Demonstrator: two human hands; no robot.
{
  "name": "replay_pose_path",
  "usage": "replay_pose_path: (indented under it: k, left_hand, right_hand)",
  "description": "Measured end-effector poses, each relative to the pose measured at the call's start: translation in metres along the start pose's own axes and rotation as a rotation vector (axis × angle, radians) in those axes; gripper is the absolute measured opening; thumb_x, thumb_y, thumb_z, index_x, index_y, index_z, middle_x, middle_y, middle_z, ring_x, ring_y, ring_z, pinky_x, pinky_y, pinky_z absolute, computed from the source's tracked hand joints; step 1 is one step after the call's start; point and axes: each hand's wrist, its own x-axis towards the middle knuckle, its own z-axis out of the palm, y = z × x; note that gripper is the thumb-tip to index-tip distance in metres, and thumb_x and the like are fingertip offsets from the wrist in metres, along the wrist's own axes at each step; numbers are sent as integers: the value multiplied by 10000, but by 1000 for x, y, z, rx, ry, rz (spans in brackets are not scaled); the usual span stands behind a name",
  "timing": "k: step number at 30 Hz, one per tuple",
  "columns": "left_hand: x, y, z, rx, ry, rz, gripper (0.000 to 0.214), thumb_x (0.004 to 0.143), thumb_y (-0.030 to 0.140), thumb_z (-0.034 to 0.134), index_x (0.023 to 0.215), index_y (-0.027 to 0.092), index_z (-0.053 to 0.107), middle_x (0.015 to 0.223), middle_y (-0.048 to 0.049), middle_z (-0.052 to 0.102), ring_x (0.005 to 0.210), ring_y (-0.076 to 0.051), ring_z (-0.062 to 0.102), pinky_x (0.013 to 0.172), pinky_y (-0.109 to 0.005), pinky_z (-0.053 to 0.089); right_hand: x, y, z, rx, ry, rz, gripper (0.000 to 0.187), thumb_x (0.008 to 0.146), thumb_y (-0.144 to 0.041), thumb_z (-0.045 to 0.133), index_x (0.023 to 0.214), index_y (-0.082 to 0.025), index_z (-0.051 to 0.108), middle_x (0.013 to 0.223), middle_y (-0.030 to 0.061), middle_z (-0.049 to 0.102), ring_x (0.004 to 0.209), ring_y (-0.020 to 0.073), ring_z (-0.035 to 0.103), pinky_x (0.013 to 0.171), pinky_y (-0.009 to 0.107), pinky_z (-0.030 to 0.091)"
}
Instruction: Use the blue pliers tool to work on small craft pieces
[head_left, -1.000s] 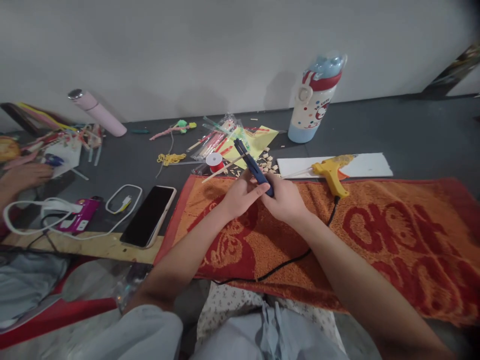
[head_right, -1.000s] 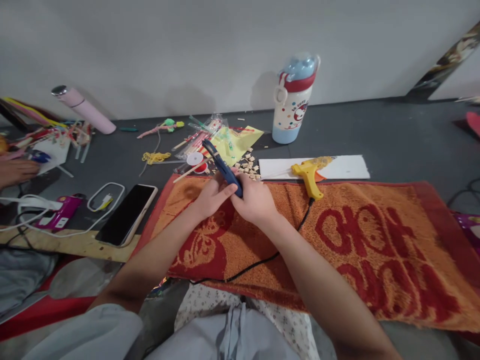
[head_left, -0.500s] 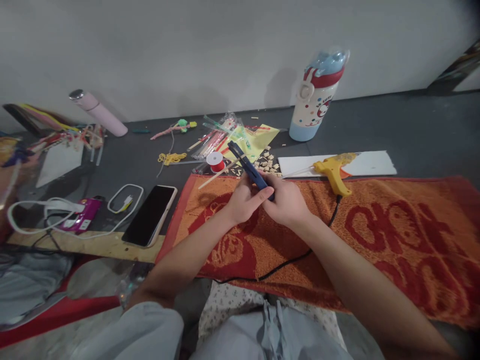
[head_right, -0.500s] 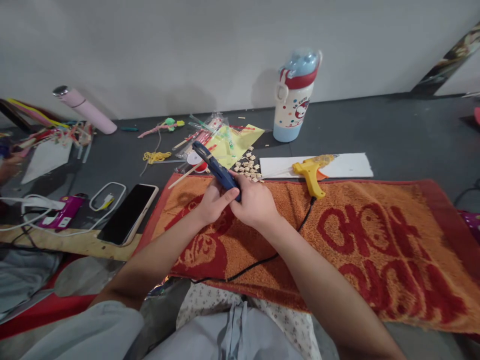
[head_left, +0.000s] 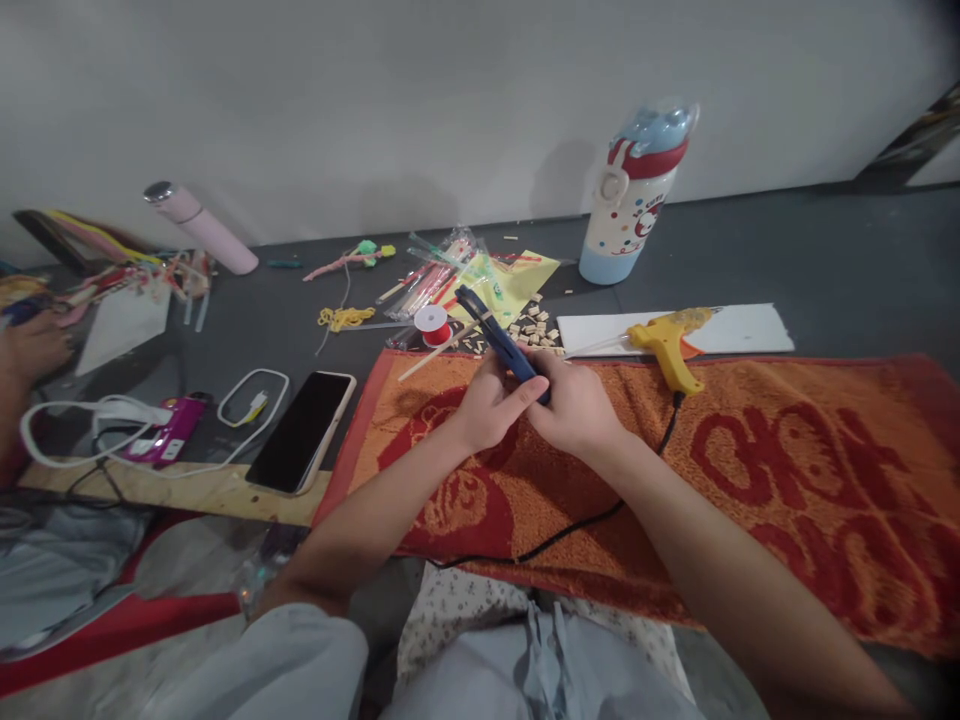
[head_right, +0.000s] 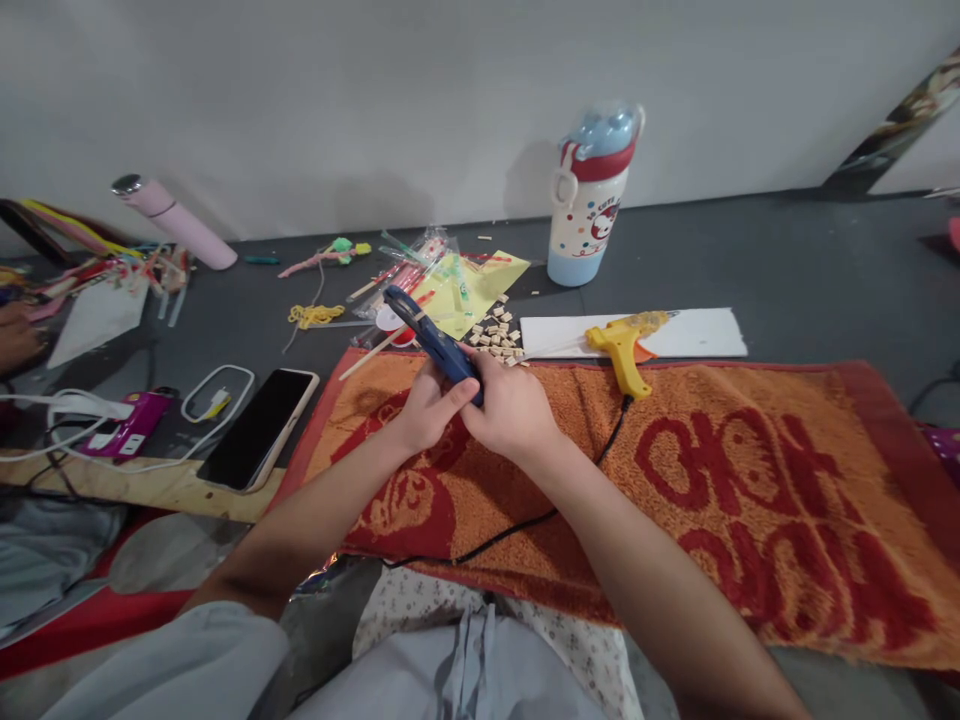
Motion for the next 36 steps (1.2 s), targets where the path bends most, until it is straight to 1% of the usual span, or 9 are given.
replay_pose_path:
  k: [9, 13, 16, 21, 23, 25, 27, 31, 36]
  left_hand:
    - [3, -5, -1, 68, 21, 20, 551, 775, 655, 550, 1058, 186, 497, 942, -54, 587, 881, -185, 587, 824, -338, 491]
    - [8, -5, -6, 281, 22, 11, 558, 807, 662, 489, 1059, 166, 524, 1011, -90, 613, 954, -215, 596, 871, -358, 481]
    - [7, 4, -12, 526, 16, 6, 456, 854, 579, 487, 1044, 167, 535, 894, -63, 629, 810, -187, 603, 752, -331, 480]
    - [7, 16, -26, 669, 212, 249, 247, 914, 410, 451, 785, 204, 497, 710, -5, 527, 615, -124, 482, 621, -287, 405]
    - [12, 16, -35, 667, 326, 355, 196, 890, 370, 506, 775, 211, 501, 731, -13, 520, 659, -132, 474, 665, -298, 408]
    - [18, 13, -46, 648, 364, 361, 148, 837, 352, 598, 843, 213, 547, 812, -30, 566, 728, -142, 495, 729, -313, 420]
    - [25, 8, -56, 584, 300, 291, 260, 773, 350, 681, 970, 210, 588, 929, -52, 623, 797, -150, 539, 757, -310, 440]
    - [33, -1, -70, 370, 65, 152, 477, 724, 366, 731, 1150, 208, 586, 1104, -87, 656, 967, -181, 612, 808, -307, 497]
    - [31, 3, -74, 151, -70, 103, 452, 681, 359, 774, 1086, 202, 648, 1081, -89, 687, 963, -179, 657, 885, -335, 526]
  right_hand:
    - [1, -2, 0, -19, -16, 30, 542, 759, -255, 444, 1273, -119, 548, 976, 150, 733, 854, 319, 690, 725, 382, 511]
    - [7, 3, 0, -87, -54, 82, 435, 790, -271, 425, 1166, -119, 585, 920, 162, 730, 786, 316, 680, 670, 367, 479]
    - [10, 12, -2, -126, -14, 104, 415, 798, -340, 449, 1125, -116, 572, 939, 172, 714, 780, 311, 661, 654, 363, 462]
    - [11, 27, -9, -140, 135, 49, 466, 773, -369, 506, 1149, -94, 532, 1017, 204, 673, 862, 326, 632, 714, 406, 471]
    - [11, 32, -12, -160, 161, 3, 479, 779, -382, 511, 1158, -89, 524, 1025, 215, 661, 883, 338, 623, 738, 433, 473]
    - [12, 35, -14, -163, 158, -35, 487, 794, -402, 497, 1170, -93, 514, 1015, 212, 656, 890, 343, 617, 748, 454, 474]
    - [12, 39, -15, -153, 126, -80, 506, 809, -420, 481, 1197, -95, 496, 1021, 207, 648, 913, 346, 610, 764, 469, 474]
    - [11, 44, -16, -151, 35, -206, 562, 813, -434, 487, 1251, -84, 452, 1094, 220, 613, 1006, 366, 579, 843, 503, 460]
    - [9, 43, -16, -159, -21, -263, 552, 836, -434, 486, 1267, -92, 436, 1122, 208, 594, 1024, 356, 572, 893, 497, 449]
